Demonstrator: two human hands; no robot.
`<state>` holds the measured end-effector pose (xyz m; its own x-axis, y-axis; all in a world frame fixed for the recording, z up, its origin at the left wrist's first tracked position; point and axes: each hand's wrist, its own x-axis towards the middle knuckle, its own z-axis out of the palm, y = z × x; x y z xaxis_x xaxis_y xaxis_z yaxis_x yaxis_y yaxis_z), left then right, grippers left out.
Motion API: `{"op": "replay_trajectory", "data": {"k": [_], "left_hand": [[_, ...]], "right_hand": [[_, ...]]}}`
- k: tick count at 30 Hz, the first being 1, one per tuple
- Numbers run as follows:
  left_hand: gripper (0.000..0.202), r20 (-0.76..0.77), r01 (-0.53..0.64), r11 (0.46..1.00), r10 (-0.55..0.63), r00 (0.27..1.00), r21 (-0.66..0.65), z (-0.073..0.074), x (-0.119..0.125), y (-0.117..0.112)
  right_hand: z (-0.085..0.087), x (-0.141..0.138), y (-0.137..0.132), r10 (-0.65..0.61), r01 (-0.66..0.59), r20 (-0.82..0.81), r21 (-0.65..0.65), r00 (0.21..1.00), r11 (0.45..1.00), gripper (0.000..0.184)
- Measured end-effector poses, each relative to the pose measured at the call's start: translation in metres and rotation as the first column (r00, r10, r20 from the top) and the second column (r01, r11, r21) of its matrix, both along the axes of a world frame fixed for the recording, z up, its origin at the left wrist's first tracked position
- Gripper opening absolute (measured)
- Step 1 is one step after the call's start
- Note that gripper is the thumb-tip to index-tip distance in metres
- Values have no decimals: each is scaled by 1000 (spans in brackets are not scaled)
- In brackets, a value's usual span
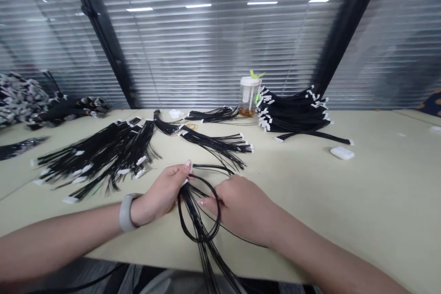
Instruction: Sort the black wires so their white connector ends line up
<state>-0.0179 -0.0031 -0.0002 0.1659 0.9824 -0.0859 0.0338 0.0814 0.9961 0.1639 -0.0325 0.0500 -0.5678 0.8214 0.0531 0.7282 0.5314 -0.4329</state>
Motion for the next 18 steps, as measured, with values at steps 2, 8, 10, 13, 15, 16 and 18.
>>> {"op": "replay_trajectory", "data": {"k": [2, 8, 10, 13, 15, 16, 18], "left_hand": [[46, -29, 12, 1000, -12, 1000, 1, 1, -1, -1], [47, -96, 43, 999, -41, 995, 17, 1, -2, -2], [47, -89, 49, 999, -47, 995, 20, 1, -2, -2], [48, -67, 63, 997, -60, 996, 35, 2, -1, -2], [48, -61, 56, 998, -54, 997, 30, 2, -1, -2], [49, -61, 51, 998, -49, 997, 22, 3, -1, -2], [49, -64, 41, 999, -40, 997, 12, 3, -1, -2]], "right_hand": [[-6, -4, -1, 65, -68, -36, -85, 997, 994, 37], [-16, -7, 3, 141, -156, -115, -137, 983, 978, 25], [-14, -5, 4, 103, -111, -96, -84, 990, 990, 22], [-6, 1, 4, 62, -60, -26, 76, 998, 995, 18], [-1, 6, 4, 4, -15, 60, 184, 998, 983, 18], [1, 9, 4, -38, 16, 94, 229, 995, 973, 19], [6, 13, 3, -71, 33, 130, 272, 989, 962, 22]]}}
